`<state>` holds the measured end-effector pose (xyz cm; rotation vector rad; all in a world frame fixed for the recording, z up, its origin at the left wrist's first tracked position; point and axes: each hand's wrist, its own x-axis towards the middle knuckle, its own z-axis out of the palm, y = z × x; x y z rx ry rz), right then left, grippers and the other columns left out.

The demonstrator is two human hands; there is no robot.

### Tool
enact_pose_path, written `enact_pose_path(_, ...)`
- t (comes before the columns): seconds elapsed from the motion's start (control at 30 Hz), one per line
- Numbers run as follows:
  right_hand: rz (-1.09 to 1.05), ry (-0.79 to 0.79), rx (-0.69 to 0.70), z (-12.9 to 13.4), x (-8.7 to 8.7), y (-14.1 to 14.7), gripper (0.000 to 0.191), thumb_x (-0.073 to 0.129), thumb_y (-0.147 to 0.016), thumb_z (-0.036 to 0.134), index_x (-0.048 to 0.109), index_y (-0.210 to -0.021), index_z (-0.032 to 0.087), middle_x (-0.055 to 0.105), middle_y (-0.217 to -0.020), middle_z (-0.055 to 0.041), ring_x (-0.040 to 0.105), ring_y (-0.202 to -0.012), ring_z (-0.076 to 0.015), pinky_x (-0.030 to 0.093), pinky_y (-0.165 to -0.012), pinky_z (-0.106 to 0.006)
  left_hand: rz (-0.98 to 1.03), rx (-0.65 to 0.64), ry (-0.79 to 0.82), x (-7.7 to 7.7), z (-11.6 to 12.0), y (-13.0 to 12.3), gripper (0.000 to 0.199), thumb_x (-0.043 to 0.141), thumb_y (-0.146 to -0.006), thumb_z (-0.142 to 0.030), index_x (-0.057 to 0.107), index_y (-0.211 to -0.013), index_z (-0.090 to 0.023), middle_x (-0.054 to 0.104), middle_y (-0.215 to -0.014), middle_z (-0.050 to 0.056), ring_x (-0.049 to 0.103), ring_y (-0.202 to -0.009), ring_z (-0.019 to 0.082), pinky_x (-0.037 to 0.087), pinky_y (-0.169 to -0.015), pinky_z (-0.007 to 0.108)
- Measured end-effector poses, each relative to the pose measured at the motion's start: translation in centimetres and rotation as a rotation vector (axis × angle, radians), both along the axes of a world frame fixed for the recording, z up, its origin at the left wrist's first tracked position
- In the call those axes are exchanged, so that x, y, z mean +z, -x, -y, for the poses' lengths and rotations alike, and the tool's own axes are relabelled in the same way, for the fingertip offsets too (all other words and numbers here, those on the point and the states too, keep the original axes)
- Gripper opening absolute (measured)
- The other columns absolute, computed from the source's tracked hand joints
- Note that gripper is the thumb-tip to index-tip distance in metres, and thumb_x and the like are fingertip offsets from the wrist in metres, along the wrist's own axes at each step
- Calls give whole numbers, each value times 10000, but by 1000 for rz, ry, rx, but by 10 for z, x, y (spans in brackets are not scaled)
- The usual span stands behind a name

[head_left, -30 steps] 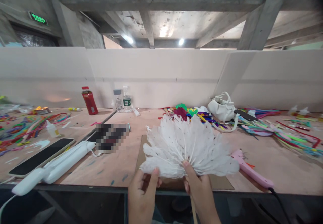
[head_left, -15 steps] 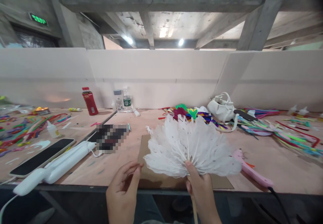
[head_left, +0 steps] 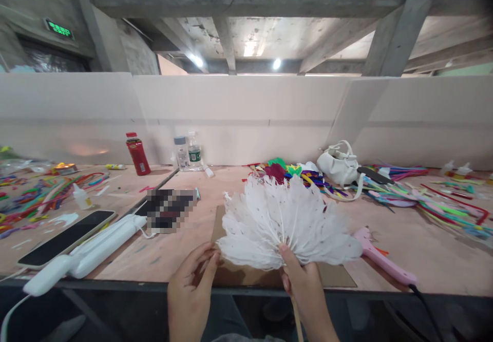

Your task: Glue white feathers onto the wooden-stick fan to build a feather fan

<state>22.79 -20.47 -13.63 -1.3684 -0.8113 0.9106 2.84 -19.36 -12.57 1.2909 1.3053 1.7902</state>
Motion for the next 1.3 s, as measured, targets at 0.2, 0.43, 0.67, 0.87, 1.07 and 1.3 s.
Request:
enact_pose_path(0.2,49,1,-53,5,8,5,602,624,-806,641,373,-399,275,352,-352,45,401,-377,-129,358,-458,-288,-44,-12,14,0,1,1,403,810,-757,-409,799,-1102,-202,807,-1109,99,788,-927,247,656,-803,281)
enact_pose_path(0.43,81,15,-7,4,6,1,624,606,-801,680,368,-393,271,383,-352,30,423,-383,-133,366,-478,-290,-9,-33,-42,5,1,-1,381,867,-684,-352,787,-1011,-172,782,-831,56,766,-793,224,657,-775,292)
enact_pose_path(0.67,35,-9,-40,6,12,7,588,639,-784,650,392,-410,268,356,-338,47,380,-355,-121,304,-431,-286,-218,-69,-48,-5,3,0,392,675,-904,-416,707,-1237,-211,734,-1128,91,712,-1039,230,579,-920,295)
enact_pose_path(0.87,21,6,-50,3,9,7,593,654,-784,644,431,-401,250,362,-311,40,376,-341,-118,277,-412,-276,-379,-103,-78,1,4,-2,313,543,-977,-379,677,-1215,-226,693,-1172,109,667,-1120,257,541,-959,332)
enact_pose_path(1.07,58,-5,-28,2,6,5,592,642,-808,627,429,-403,251,372,-315,37,385,-356,-124,294,-434,-283,-484,-150,-139,3,2,4,200,522,-981,-302,597,-812,-226,583,-832,36,586,-749,192,508,-683,242)
enact_pose_path(1.3,130,0,-66,4,9,7,616,632,-820,612,394,-370,265,365,-315,30,389,-364,-131,333,-443,-286,-477,-127,-149,1,4,0,272,473,-1012,-269,537,-750,-228,499,-785,6,508,-707,173,440,-654,226)
